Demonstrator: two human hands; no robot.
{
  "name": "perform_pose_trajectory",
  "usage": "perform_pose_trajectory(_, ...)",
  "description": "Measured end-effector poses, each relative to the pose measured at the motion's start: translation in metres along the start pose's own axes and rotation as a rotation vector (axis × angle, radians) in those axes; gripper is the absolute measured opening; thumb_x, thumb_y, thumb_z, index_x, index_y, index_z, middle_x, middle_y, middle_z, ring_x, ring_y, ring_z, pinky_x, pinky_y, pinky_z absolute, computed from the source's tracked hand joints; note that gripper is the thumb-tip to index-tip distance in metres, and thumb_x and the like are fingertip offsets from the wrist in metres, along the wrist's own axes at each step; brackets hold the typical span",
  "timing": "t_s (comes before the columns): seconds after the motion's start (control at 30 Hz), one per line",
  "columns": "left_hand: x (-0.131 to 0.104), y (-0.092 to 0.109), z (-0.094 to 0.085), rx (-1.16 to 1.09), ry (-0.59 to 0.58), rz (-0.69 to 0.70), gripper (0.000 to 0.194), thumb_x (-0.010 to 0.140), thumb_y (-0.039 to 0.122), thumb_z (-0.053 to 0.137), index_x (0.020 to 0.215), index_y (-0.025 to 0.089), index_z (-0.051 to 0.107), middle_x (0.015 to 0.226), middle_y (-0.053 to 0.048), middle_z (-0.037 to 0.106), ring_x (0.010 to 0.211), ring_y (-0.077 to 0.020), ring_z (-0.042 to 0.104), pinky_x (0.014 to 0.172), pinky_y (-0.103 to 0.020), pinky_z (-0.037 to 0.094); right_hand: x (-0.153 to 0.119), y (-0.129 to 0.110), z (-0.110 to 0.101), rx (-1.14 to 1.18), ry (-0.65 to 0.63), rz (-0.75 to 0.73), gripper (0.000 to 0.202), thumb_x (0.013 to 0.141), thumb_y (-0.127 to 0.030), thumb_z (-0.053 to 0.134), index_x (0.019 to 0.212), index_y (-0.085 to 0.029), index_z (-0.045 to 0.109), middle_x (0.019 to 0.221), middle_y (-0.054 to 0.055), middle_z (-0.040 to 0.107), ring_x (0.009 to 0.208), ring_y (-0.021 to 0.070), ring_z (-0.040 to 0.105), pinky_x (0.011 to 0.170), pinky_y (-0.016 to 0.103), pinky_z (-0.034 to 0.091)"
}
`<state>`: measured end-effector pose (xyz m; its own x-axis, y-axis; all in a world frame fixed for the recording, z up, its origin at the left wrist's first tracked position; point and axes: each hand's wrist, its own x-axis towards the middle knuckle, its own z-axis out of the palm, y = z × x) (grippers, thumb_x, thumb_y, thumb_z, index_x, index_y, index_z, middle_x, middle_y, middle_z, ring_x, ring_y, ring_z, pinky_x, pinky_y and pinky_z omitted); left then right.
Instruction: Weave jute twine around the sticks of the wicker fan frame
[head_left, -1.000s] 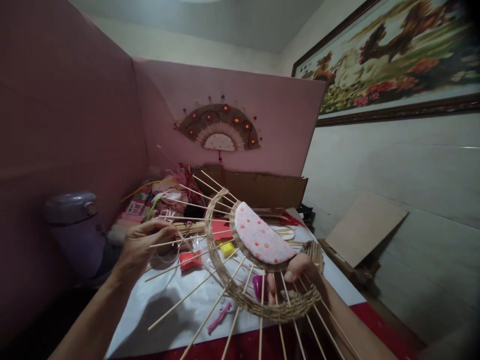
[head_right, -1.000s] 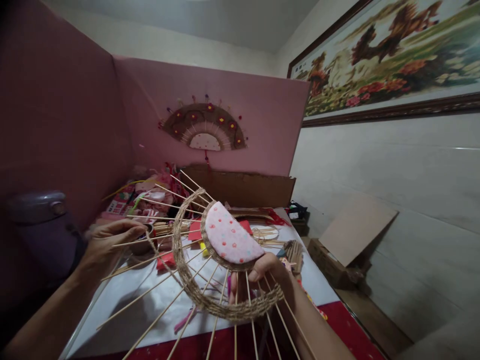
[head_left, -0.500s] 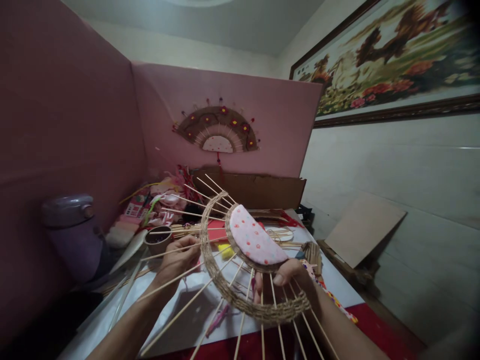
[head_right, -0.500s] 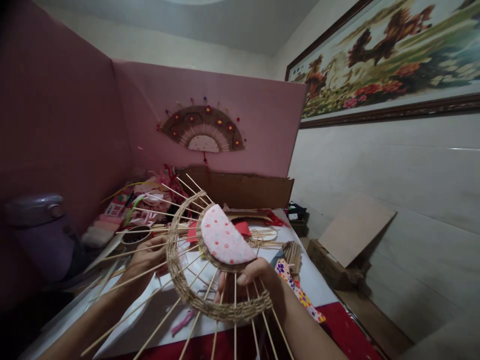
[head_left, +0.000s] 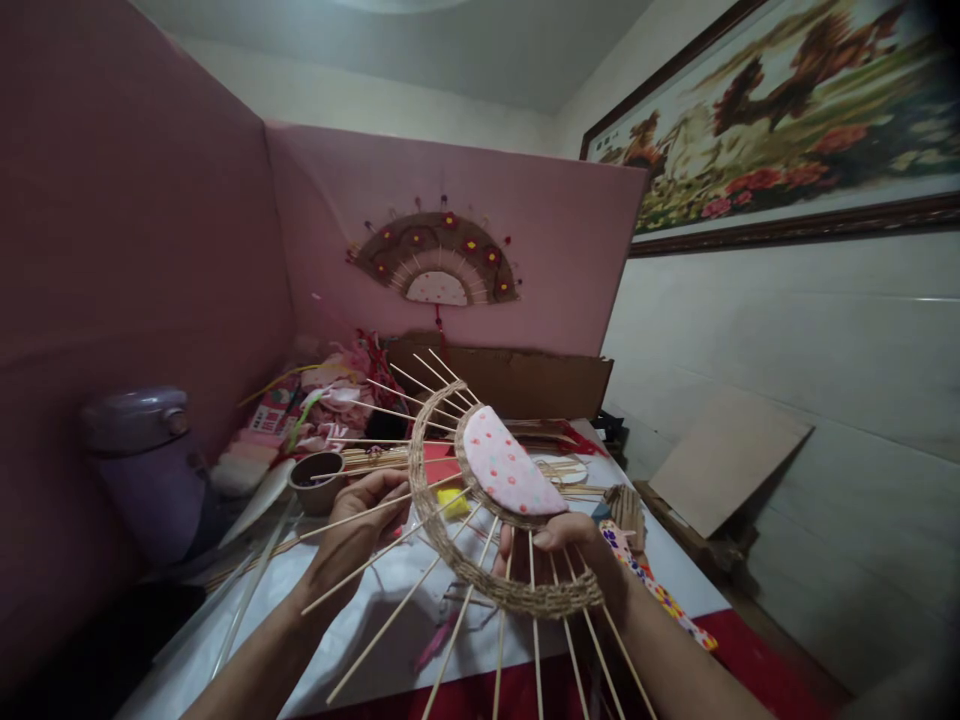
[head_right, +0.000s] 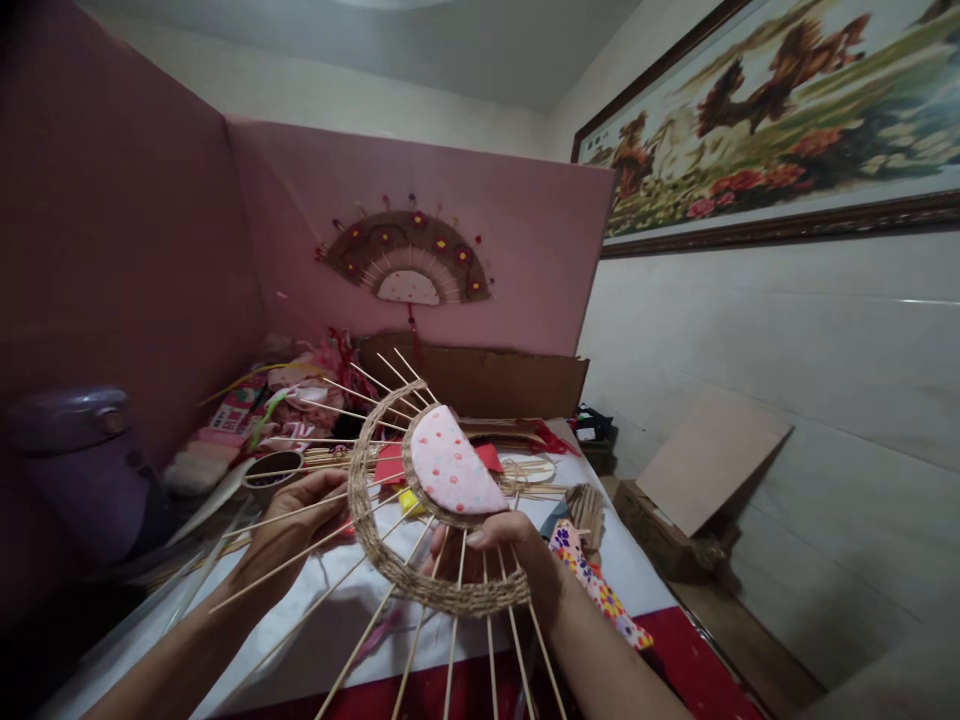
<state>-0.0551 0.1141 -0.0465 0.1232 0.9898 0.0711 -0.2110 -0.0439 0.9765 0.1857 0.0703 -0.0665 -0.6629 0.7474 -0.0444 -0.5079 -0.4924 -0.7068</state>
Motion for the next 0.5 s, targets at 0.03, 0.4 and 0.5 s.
perform_pose_trajectory(0.03,-0.001,0.001,0.001,-0.002,0.013,0.003,0.036,0.056,0.037,0.076,0.085,0.016,0.069,0.060,0.000,0.064,0.047,-0.0099,0.054,0.041,-0.019,0.041,0.001,0.001,-0.001,0.012,-0.003,-0.004,0.043,0.061,-0.020,0.045,0.099,-0.008,0.061,0.082,0.012,0.070,0.075,0.0217,0.064,0.074,0.036,0.045)
perform_pose_trajectory(0.4,-0.011,0.011,0.002,-0.140,-0.182,0.025,0.045,0.070,0.026,0.068,0.114,0.023,0.061,0.090,-0.006,0.070,0.065,-0.0133,0.061,0.053,-0.021,0.046,0.008,0.007,0.011,-0.016,0.047,-0.073,0.036,0.066,-0.024,0.048,0.095,-0.008,0.064,0.083,0.013,0.069,0.080,0.0234,0.064,0.079,0.038,0.043)
perform_pose_trajectory(0.5,-0.008,0.011,0.001,-0.245,-0.265,0.048,0.043,0.071,0.021,0.068,0.113,0.023,0.062,0.086,-0.004,0.069,0.054,-0.0068,0.053,0.049,-0.017,0.042,0.010,0.010,0.012,-0.013,0.053,-0.101,0.034,0.068,-0.024,0.047,0.092,-0.008,0.065,0.082,0.013,0.069,0.080,0.0234,0.064,0.080,0.037,0.043)
